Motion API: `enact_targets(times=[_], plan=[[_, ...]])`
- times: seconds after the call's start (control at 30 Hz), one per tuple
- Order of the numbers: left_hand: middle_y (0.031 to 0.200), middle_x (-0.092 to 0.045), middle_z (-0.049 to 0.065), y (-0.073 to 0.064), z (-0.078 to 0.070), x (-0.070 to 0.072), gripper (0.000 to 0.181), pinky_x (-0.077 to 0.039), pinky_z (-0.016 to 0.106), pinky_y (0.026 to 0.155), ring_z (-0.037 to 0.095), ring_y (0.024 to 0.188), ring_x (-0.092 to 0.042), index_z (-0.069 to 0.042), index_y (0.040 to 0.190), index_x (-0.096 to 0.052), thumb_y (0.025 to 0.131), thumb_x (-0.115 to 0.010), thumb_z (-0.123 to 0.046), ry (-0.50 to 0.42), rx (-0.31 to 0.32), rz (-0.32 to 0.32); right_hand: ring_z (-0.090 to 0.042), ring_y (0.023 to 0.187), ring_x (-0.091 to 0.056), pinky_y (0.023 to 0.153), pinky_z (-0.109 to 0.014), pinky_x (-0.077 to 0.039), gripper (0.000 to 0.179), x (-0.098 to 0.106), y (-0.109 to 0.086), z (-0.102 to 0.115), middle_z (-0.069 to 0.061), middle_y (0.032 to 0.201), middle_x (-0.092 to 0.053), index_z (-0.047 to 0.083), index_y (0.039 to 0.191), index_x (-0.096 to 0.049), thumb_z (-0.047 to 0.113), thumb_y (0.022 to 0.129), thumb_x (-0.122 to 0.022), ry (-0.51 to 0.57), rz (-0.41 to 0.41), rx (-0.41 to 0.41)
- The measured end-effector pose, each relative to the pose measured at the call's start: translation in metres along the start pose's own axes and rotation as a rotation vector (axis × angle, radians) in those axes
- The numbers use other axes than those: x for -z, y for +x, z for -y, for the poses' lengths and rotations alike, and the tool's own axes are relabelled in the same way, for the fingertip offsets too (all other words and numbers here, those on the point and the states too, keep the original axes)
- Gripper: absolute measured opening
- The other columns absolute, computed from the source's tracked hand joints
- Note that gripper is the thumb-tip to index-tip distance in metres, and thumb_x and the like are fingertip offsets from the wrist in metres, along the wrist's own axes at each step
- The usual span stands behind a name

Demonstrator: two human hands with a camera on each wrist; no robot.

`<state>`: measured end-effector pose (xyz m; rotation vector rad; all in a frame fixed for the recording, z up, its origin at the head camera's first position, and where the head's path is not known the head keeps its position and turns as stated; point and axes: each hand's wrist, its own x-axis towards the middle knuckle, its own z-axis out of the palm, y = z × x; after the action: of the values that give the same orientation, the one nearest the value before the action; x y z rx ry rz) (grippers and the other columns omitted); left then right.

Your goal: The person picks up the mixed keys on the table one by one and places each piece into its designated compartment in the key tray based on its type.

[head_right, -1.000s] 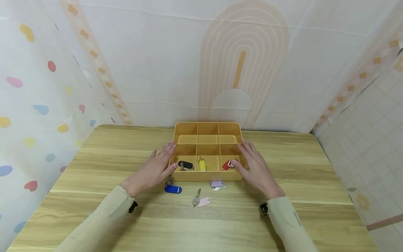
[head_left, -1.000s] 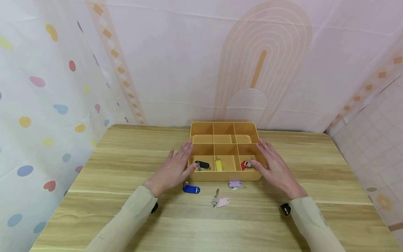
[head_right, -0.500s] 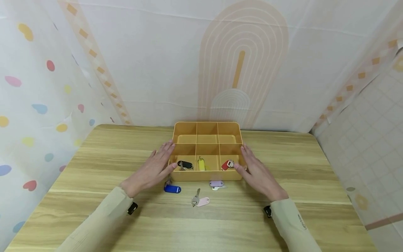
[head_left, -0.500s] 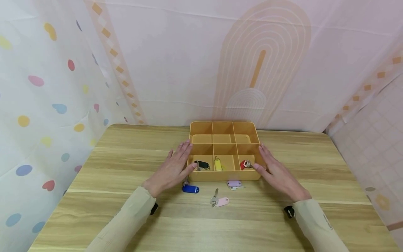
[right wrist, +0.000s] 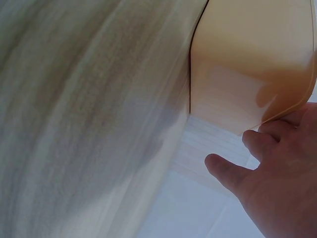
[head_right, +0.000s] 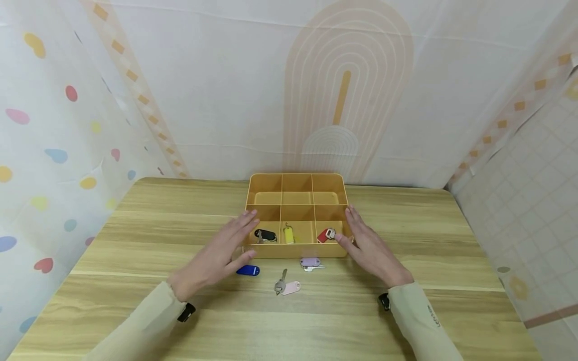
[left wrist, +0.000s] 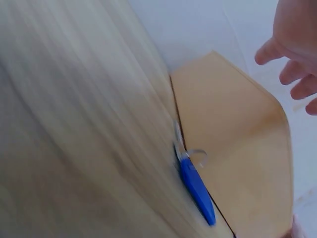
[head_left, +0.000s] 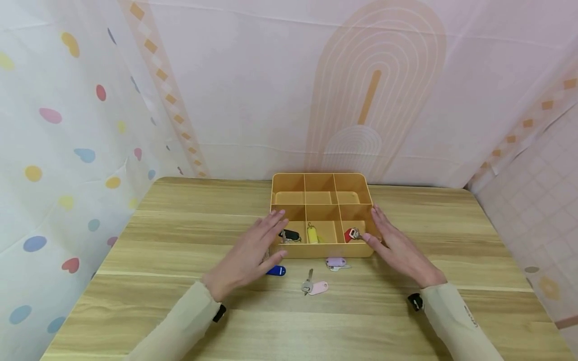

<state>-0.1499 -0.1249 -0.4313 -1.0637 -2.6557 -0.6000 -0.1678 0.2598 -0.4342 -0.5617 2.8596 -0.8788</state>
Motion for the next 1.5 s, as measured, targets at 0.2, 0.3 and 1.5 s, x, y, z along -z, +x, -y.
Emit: enact_targets(times=[0.2,0.3,1.5], plan=[[0.164,-0.037,0.017,-0.001,-0.014,-0.004,0.064,-0.033,0.058,0.118,0.034,0.153,-0.031,0.001,0.153,-0.045,0.105,-0.06,-0.038,-0.001,-0.155,-0.042,-0.037,0.157,-0.014,0.123,-0.061,-0.02,0.08,0.001,0.0,0.001,-0.009,0.174,-0.001,0.01,0.167,-0.006,0.054,0.109,-0.041,0.002,0.005,-0.006],[0.162,-0.041,0.016,-0.002,-0.019,-0.006,0.062,-0.035,0.054,0.119,0.032,0.151,-0.035,-0.002,0.153,-0.047,0.106,-0.059,-0.041,-0.009,-0.199,-0.036,-0.037,0.156,-0.015,0.123,-0.061,-0.02,0.08,0.001,0.0,0.002,-0.009,0.174,-0.001,0.01,0.167,-0.006,0.054,0.109,-0.042,0.001,0.004,-0.007],[0.144,-0.062,-0.002,0.001,-0.026,-0.034,0.045,-0.038,0.037,0.118,0.017,0.139,-0.053,-0.012,0.141,-0.065,0.099,-0.071,-0.027,-0.247,-0.196,0.429,-0.035,0.157,-0.014,0.123,-0.06,-0.019,0.082,0.003,0.0,0.003,-0.003,0.174,0.001,0.011,0.167,-0.007,0.055,0.109,-0.042,-0.005,0.012,-0.024]])
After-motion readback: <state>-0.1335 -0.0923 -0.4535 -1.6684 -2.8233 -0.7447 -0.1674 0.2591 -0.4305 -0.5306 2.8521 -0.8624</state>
